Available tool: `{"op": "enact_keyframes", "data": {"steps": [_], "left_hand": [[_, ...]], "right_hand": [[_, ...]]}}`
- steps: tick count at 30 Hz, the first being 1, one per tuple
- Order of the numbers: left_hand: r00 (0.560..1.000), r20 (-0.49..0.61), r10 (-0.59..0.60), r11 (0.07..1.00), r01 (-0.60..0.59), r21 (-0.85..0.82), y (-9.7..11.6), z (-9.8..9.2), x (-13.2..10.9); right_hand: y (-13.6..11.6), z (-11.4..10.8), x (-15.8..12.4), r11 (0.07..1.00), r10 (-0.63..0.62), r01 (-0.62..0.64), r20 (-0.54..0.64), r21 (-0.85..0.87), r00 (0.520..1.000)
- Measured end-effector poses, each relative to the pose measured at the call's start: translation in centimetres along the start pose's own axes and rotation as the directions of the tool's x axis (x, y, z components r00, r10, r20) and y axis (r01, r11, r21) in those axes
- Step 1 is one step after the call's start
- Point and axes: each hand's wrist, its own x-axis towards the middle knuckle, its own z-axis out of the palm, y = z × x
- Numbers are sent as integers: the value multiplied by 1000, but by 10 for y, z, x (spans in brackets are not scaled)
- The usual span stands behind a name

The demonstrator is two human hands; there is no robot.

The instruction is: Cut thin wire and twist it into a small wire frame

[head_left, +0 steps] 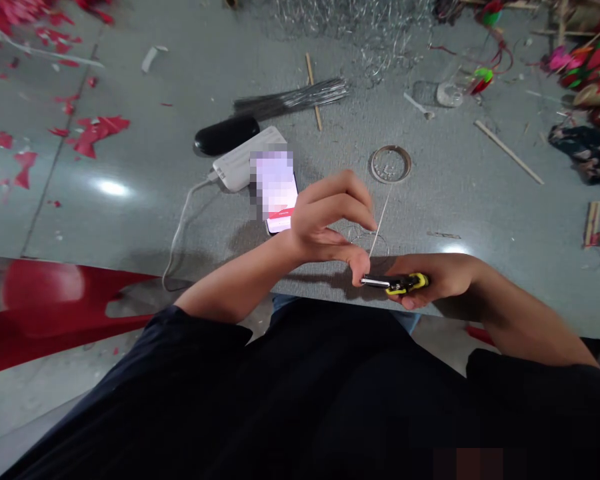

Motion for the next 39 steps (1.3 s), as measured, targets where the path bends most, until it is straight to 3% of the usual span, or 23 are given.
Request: {"op": "enact_keyframes", "data": {"steps": [1, 4, 8, 10, 13, 16, 21, 27, 32, 36, 39], "left_hand": [[998, 7, 60, 996, -59, -71, 0, 0, -2], [987, 159, -1, 999, 6, -32, 4, -2, -5], [987, 33, 157, 965, -146, -219, 13, -4, 0], [986, -30, 163, 936, -164, -312, 16, -2, 6], [999, 9, 36, 904, -29, -426, 17, -1, 14], [984, 98, -149, 871, 177, -458, 17, -3, 20], [964, 135, -228, 798, 265, -542, 14, -6, 25], [934, 176, -311, 785, 356, -508, 22, -11, 25], [923, 171, -346, 799, 385, -463, 29, -17, 25], [911, 124, -393, 823, 408, -396, 17, -11, 19], [913, 19, -408, 881, 400, -252, 6, -7, 14]], "right_hand": [[-1, 0, 0, 1000, 1, -1, -2, 2, 1000], [-6, -1, 0, 999, 42, -42, -3, 17, 999], [-4, -5, -2, 998, 66, -66, 1, 11, 998], [1, -7, -7, 1000, 10, -11, -43, -28, 999], [6, -9, -22, 996, -74, 63, -192, -61, 979], [0, -9, -36, 996, -23, -11, -362, -94, 932], [-17, -6, -41, 989, 34, -98, -483, -108, 875], [-17, -7, -38, 994, 27, -75, -489, -79, 872], [-20, -8, -35, 991, 33, -100, -547, -94, 837], [-26, -8, -34, 985, 35, -124, -573, -118, 819], [-26, -7, -33, 979, 36, -149, -602, -139, 798]]}}
